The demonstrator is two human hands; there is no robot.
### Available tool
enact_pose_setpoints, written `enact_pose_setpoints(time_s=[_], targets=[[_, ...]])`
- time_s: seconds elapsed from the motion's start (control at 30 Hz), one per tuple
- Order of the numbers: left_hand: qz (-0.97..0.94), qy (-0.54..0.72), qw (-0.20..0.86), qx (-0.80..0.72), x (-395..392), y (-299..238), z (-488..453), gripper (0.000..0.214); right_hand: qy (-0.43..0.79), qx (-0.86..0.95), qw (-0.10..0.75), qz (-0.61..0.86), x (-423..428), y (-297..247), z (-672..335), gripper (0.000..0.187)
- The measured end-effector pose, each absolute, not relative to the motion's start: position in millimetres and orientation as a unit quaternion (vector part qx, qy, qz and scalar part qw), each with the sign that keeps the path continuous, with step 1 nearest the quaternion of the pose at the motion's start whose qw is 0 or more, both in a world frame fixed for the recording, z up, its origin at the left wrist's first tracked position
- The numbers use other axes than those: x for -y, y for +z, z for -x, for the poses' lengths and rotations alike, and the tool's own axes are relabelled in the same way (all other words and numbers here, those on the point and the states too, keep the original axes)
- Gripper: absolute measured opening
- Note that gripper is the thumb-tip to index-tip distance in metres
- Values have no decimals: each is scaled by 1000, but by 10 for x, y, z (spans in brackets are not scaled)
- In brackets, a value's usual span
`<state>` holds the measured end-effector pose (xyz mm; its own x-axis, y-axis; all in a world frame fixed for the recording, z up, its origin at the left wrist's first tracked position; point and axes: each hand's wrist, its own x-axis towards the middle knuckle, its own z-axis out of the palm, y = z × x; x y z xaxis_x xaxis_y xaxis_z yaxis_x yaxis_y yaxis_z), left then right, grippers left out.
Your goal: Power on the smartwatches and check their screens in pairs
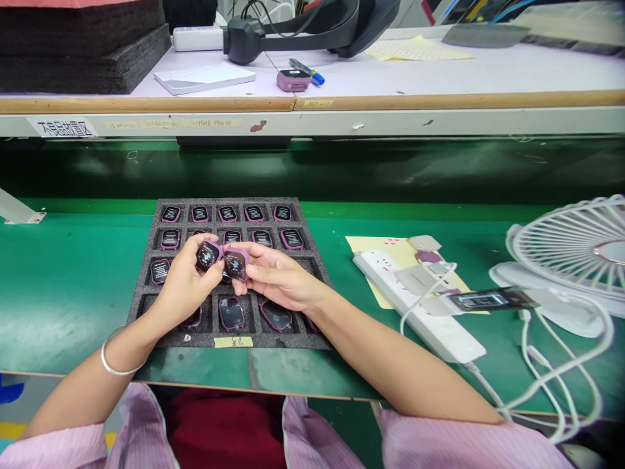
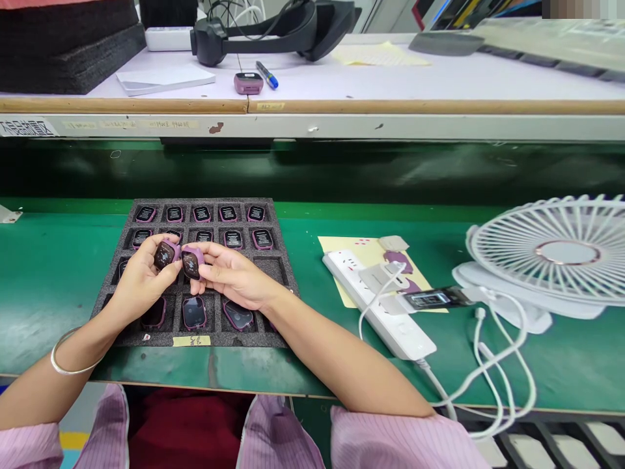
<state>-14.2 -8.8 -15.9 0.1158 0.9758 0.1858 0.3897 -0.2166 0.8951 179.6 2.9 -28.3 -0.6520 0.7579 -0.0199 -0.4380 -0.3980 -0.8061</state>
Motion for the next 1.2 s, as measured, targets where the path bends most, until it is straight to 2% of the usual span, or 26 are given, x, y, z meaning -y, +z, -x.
enact_pose_setpoints(time_s=[0.27,0.37,0.43,0.5,0.77,1.2], targets=[[-645,430,363,-517,54,-158,150,35,816,395,371,202,-31,-272,-1792,47],[-576,453,443,-516,32,-122,145,47,820,367,380,221,-53,-263,-1783,49],[-516,452,517,-512,29,-74,138,60,817,354,388,239,-71,-255,-1778,46],[-469,453,571,-499,33,-22,131,64,803,352,404,260,-86,-251,-1776,40],[-405,456,640,-468,33,27,135,38,744,401,442,302,-81,-284,-1765,35],[-404,447,653,-459,41,-10,136,39,700,458,448,314,-88,-320,-1766,36]])
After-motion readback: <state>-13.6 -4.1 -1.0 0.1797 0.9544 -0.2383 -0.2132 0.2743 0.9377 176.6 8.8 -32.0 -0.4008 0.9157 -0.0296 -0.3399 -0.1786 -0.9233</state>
